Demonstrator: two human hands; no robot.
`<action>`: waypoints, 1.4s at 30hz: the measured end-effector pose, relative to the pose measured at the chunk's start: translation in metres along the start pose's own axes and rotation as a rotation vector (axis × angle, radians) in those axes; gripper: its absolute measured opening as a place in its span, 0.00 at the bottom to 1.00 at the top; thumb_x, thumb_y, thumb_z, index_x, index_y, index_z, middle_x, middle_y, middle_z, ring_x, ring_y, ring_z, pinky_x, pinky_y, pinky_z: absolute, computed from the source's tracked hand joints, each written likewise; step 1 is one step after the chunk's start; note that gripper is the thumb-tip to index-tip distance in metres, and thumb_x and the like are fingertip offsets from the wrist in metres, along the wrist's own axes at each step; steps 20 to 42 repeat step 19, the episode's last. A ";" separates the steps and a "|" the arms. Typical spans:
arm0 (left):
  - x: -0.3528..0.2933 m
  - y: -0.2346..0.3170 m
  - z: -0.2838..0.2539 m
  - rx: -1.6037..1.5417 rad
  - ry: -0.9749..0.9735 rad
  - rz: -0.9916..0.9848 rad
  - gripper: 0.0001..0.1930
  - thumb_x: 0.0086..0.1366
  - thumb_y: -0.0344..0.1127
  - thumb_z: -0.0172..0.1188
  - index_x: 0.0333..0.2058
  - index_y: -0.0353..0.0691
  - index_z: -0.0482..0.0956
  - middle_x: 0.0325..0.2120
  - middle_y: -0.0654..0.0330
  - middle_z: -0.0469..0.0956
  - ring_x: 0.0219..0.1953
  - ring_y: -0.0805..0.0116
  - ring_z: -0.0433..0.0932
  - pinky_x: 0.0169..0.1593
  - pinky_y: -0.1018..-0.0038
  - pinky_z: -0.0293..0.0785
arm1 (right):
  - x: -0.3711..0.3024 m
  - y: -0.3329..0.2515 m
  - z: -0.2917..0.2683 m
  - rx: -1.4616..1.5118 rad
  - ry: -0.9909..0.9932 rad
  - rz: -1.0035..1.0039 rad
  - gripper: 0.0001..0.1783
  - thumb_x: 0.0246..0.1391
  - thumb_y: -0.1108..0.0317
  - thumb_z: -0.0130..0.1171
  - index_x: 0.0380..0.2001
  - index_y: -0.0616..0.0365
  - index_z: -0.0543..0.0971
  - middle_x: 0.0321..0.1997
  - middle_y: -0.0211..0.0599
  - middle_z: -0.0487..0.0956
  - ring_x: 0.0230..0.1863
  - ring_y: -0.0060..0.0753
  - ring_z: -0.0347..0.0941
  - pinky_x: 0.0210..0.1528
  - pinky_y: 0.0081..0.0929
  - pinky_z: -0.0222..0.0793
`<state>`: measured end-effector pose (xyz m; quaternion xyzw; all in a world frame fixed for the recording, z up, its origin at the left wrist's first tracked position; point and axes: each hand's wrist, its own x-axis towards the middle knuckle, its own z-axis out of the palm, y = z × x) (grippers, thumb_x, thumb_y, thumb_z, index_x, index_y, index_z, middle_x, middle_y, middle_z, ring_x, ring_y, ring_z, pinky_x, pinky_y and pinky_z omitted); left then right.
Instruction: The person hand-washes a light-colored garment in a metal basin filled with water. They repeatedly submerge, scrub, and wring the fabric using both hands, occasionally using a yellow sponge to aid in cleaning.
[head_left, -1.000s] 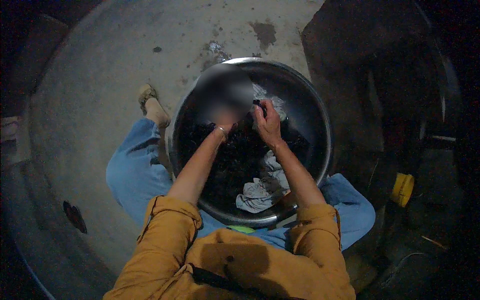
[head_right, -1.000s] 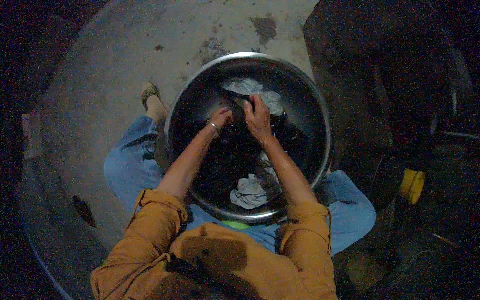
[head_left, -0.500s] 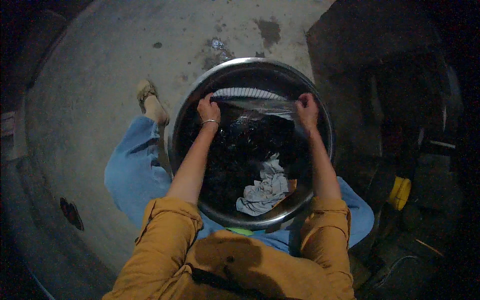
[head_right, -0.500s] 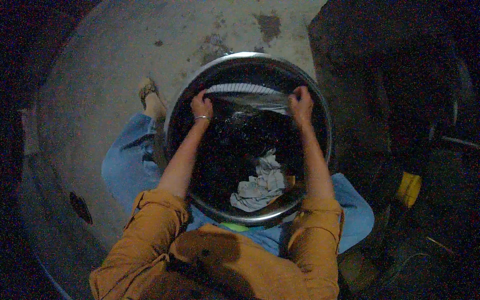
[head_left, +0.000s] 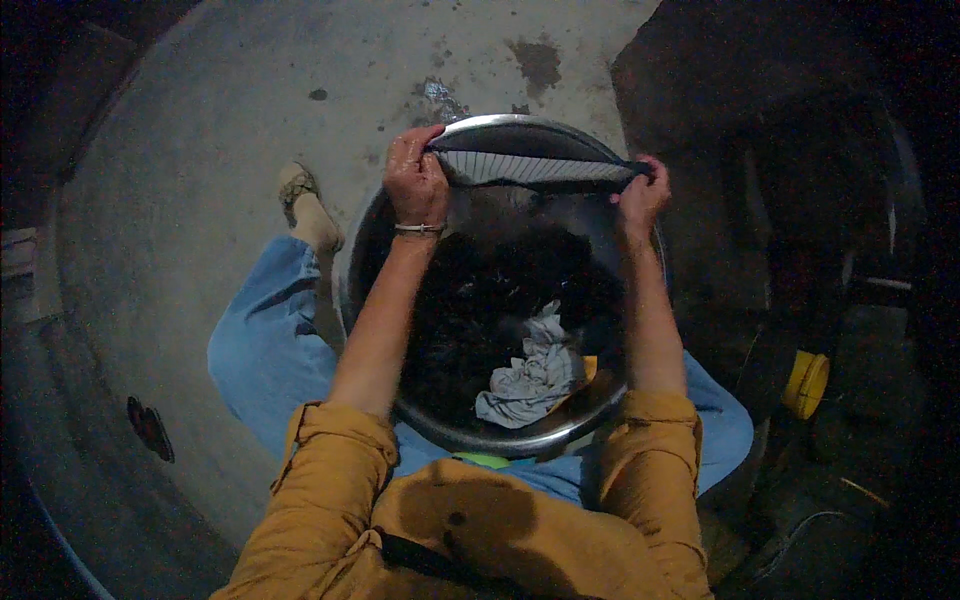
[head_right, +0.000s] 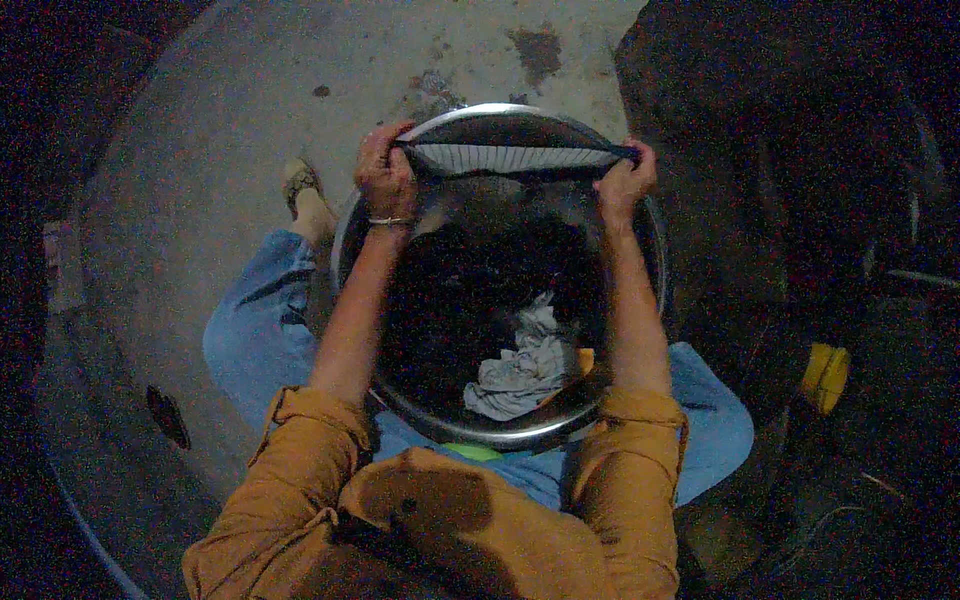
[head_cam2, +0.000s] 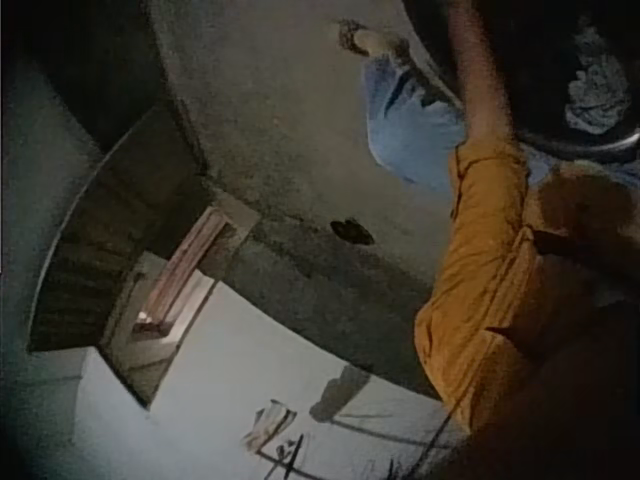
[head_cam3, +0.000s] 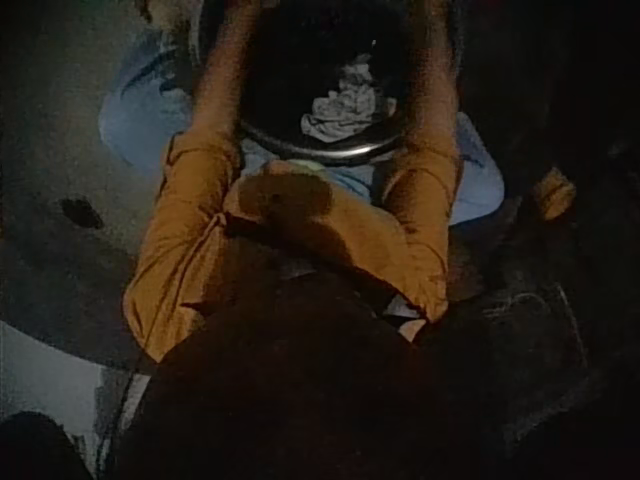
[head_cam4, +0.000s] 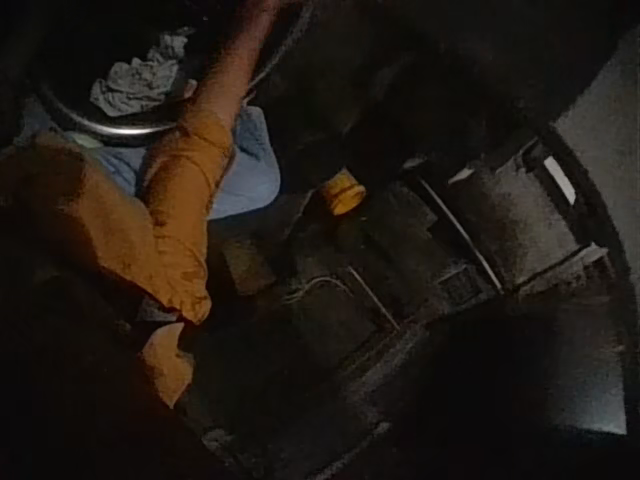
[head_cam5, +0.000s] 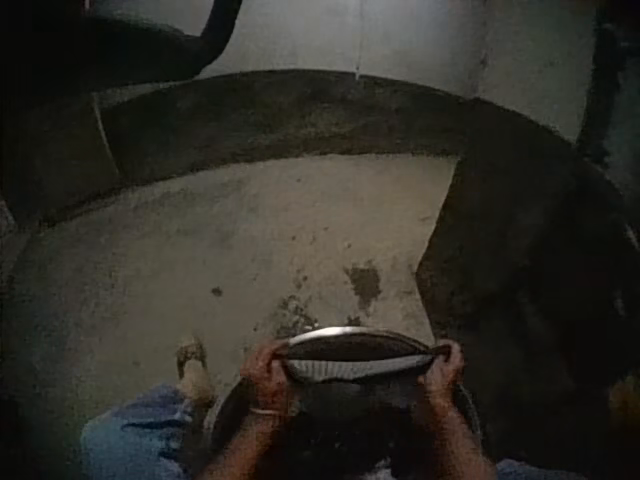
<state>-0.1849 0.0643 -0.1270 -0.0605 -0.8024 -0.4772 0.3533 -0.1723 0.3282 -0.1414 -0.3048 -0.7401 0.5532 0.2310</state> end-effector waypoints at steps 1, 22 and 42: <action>-0.001 0.001 -0.006 -0.010 -0.030 -0.016 0.13 0.45 0.22 0.44 0.28 0.38 0.75 0.26 0.54 0.73 0.31 0.59 0.72 0.37 0.70 0.68 | 0.003 -0.002 -0.004 -0.064 0.017 -0.227 0.16 0.40 0.79 0.40 0.35 0.63 0.72 0.35 0.43 0.74 0.36 0.35 0.70 0.40 0.27 0.64; -0.128 -0.134 0.022 0.105 -0.987 -0.858 0.25 0.46 0.43 0.59 0.43 0.39 0.69 0.49 0.51 0.63 0.50 0.57 0.62 0.52 0.69 0.60 | -0.036 0.133 0.077 -0.616 -0.977 0.002 0.29 0.39 0.54 0.60 0.46 0.54 0.69 0.49 0.45 0.66 0.49 0.44 0.62 0.49 0.34 0.60; -0.128 -0.134 0.022 0.105 -0.987 -0.858 0.25 0.46 0.43 0.59 0.43 0.39 0.69 0.49 0.51 0.63 0.50 0.57 0.62 0.52 0.69 0.60 | -0.036 0.133 0.077 -0.616 -0.977 0.002 0.29 0.39 0.54 0.60 0.46 0.54 0.69 0.49 0.45 0.66 0.49 0.44 0.62 0.49 0.34 0.60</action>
